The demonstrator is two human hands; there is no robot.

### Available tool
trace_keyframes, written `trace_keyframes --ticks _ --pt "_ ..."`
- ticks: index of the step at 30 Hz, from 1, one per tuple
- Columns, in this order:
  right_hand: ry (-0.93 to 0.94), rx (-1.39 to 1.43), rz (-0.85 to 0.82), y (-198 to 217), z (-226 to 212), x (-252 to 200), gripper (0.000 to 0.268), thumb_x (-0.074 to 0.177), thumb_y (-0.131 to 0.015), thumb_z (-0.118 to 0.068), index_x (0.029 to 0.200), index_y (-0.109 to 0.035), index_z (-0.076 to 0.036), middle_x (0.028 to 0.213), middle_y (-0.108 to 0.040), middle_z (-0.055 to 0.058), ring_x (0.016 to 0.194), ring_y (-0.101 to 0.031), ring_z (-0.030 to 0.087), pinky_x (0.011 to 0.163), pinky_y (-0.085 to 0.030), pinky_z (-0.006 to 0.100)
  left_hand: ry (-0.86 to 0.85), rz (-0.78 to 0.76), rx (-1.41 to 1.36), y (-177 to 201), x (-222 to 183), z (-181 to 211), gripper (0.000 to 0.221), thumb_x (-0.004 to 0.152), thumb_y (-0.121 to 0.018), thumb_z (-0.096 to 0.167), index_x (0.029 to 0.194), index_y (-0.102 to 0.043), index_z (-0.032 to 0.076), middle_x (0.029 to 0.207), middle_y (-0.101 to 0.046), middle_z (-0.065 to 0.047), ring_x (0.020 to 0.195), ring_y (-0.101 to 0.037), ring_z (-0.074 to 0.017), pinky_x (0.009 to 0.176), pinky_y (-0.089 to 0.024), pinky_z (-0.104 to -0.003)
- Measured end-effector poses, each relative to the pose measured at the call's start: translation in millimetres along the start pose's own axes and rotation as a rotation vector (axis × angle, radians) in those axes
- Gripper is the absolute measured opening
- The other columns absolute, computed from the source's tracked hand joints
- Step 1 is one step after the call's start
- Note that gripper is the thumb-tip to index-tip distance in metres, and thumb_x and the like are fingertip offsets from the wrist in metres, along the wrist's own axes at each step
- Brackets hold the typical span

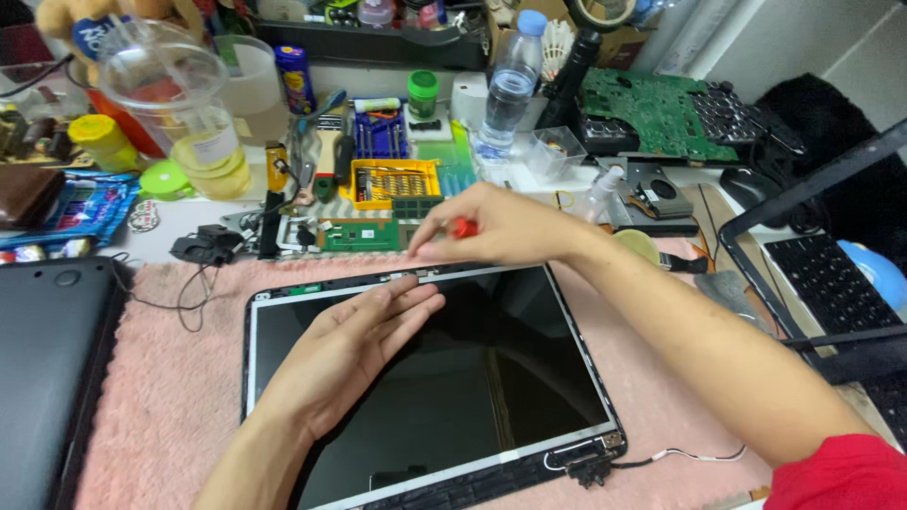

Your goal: The person unscrews the components of a laptop screen assembly using a screwdriver and then aligns a bezel onto the screen.

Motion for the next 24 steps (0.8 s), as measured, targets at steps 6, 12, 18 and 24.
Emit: trace_keyframes --ticks 6,12,18,24 --pt "-0.277 -0.367 0.308 39.0 92.0 11.6 0.015 0.106 -0.083 -0.028 0.103 -0.092 -0.018 0.062 -0.072 -0.002 0.05 -0.041 0.009 0.06 -0.037 0.032 -0.033 -0.062 0.059 21.4 17.5 -7.5 0.054 0.111 -0.052 0.004 0.159 -0.06 -0.019 0.163 -0.071 -0.038 0.151 -0.071 -0.042 0.134 -0.053 -0.043" --pt "-0.334 -0.462 0.302 21.2 119.7 9.0 0.049 0.109 -0.081 -0.025 0.066 -0.061 -0.012 0.056 -0.057 0.007 0.063 -0.047 0.021 0.072 -0.039 0.036 -0.085 -0.1 0.132 29.2 25.5 -12.6 0.054 0.108 -0.056 -0.002 0.16 -0.061 -0.018 0.159 -0.073 -0.04 0.145 -0.076 -0.0431 0.125 -0.061 -0.043" --pt "-0.54 -0.512 0.551 6.3 121.2 12.0 0.065 0.107 -0.091 -0.044 0.058 -0.069 -0.008 0.053 -0.063 0.011 0.053 -0.06 0.032 0.061 -0.051 0.048 -0.074 0.005 0.187 11.2 4.6 0.2 0.053 0.102 -0.066 -0.003 0.153 -0.069 -0.018 0.147 -0.082 -0.033 0.131 -0.082 -0.0367 0.12 -0.064 -0.037" --pt "-0.751 -0.555 0.558 -8.4 115.0 13.1 0.042 0.106 -0.081 -0.047 0.086 -0.086 -0.01 0.09 -0.081 0.026 0.092 -0.078 0.056 0.08 -0.06 0.063 -0.055 0.069 0.156 4.3 -6.6 6.5 0.05 0.101 -0.071 -0.002 0.148 -0.072 -0.02 0.138 -0.082 -0.034 0.124 -0.08 -0.0372 0.122 -0.062 -0.038"
Point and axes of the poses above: each hand's wrist, its own x-axis towards the middle knuckle, its own y-axis out of the back of the hand, z = x × y, the point moved 5 cm from there along x, towards the middle knuckle
